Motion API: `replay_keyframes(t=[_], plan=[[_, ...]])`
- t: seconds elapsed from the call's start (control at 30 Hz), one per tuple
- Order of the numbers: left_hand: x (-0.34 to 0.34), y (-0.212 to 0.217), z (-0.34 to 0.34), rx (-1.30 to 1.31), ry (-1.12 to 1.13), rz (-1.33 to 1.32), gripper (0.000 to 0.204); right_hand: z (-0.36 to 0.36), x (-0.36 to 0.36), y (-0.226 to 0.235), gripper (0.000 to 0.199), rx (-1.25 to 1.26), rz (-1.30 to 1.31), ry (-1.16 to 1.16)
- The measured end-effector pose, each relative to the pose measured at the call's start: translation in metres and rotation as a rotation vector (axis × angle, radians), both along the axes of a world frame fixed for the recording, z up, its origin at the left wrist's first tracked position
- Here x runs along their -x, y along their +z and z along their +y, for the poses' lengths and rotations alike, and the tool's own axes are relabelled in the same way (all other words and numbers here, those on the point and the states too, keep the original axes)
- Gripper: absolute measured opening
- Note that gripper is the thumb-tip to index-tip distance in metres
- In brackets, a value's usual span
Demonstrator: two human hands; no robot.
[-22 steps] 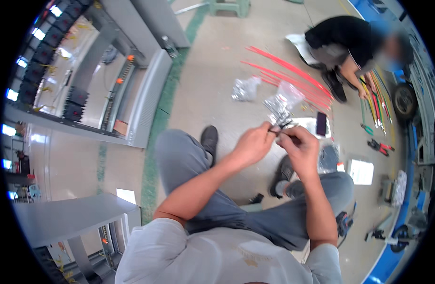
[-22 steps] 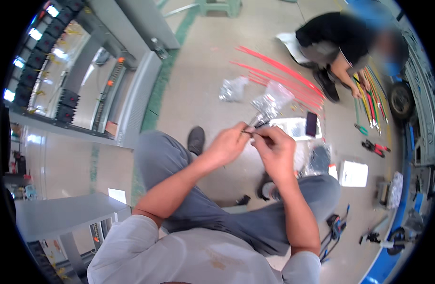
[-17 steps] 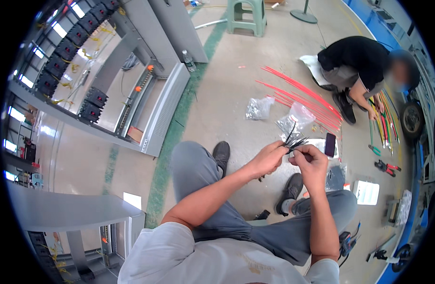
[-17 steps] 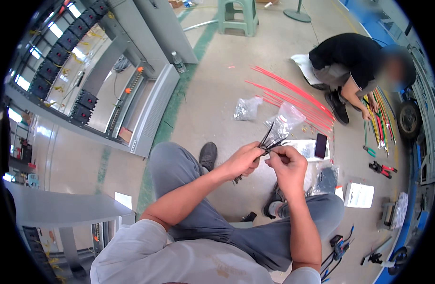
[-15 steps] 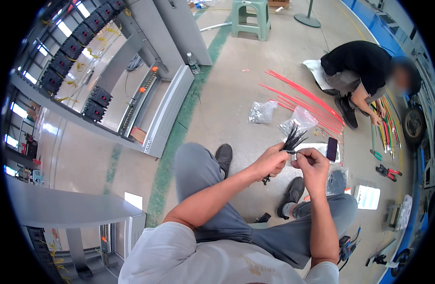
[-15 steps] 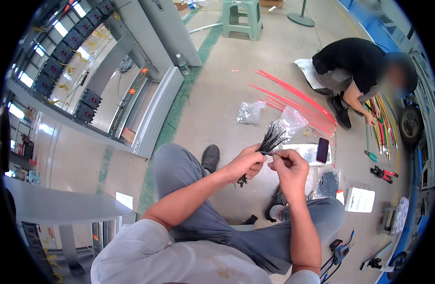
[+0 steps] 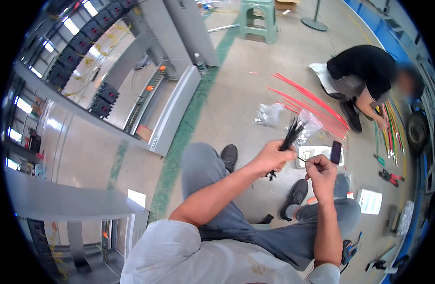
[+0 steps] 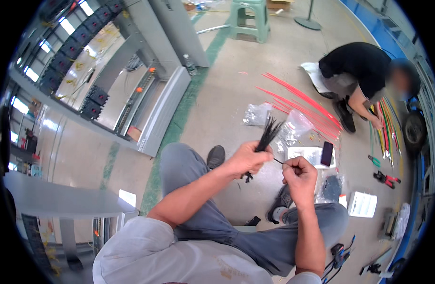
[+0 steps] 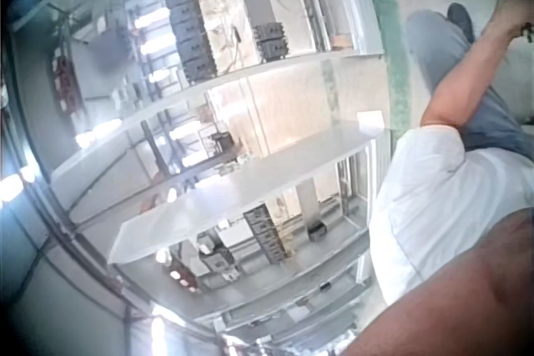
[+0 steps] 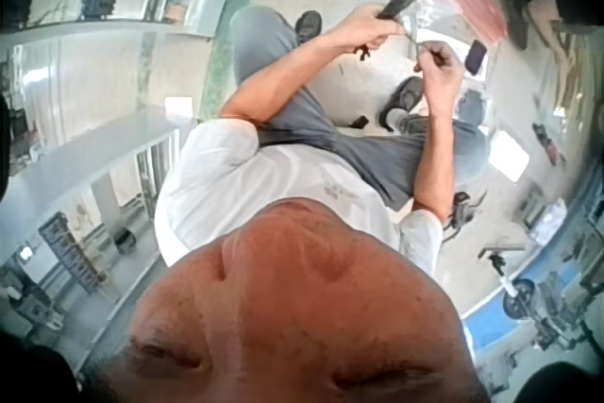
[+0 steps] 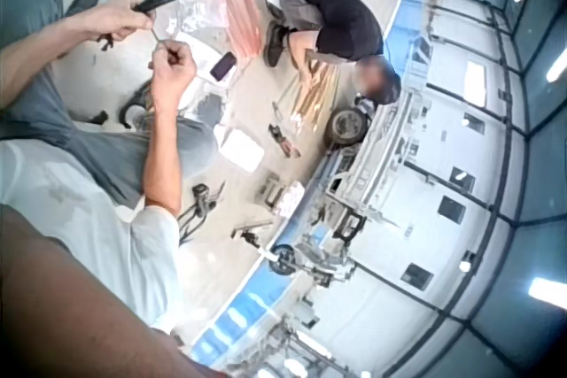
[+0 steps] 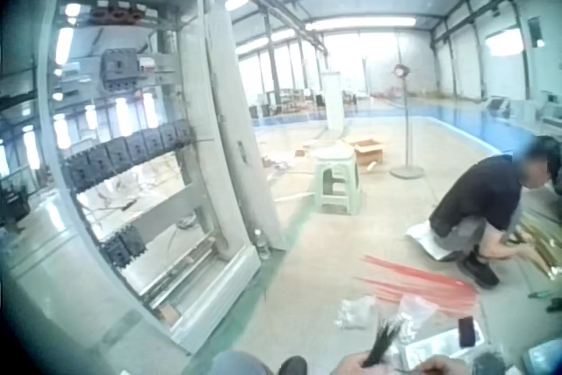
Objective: The person sits on the floor in front of an open electrical panel and uses pliers to cut and bundle black wires with zip ties. They repeatedly reach for more zip ties from a nearby bag and continue securing wire bundles inside the panel.
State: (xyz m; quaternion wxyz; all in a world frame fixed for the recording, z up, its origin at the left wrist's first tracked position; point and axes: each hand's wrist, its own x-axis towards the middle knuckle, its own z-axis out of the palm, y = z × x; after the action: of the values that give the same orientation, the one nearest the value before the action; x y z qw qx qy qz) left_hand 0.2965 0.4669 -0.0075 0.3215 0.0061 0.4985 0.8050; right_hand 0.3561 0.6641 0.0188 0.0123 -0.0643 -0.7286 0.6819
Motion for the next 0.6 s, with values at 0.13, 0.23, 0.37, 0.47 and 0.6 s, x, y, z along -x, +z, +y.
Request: replay_keyframes(t=[0.13, 0.23, 0.37, 0.47, 0.6], plan=[[0.004, 0.002, -0.006, -0.098, 0.022, -0.064, 0.013, 0.009, -0.006, 0.015, 0.004, 0.055, -0.002, 0.032], [0.0, 0.009, 0.002, -0.112, -0.021, -0.105, 0.011, 0.009, -0.005, 0.016, 0.004, 0.147, 0.157, 0.184], [-0.016, 0.014, 0.007, -0.089, -0.092, -0.059, 0.023, -0.004, 0.0, 0.023, 0.013, 0.485, 0.008, 0.358], [-0.018, 0.023, 0.002, -0.07, -0.022, -0.101, 0.014, -0.005, -0.007, 0.016, 0.014, 0.572, -0.085, 0.307], [-0.031, 0.023, -0.007, 0.045, -0.065, 0.084, 0.01, 0.002, -0.025, 0.044, 0.014, 0.578, -0.169, 0.254]])
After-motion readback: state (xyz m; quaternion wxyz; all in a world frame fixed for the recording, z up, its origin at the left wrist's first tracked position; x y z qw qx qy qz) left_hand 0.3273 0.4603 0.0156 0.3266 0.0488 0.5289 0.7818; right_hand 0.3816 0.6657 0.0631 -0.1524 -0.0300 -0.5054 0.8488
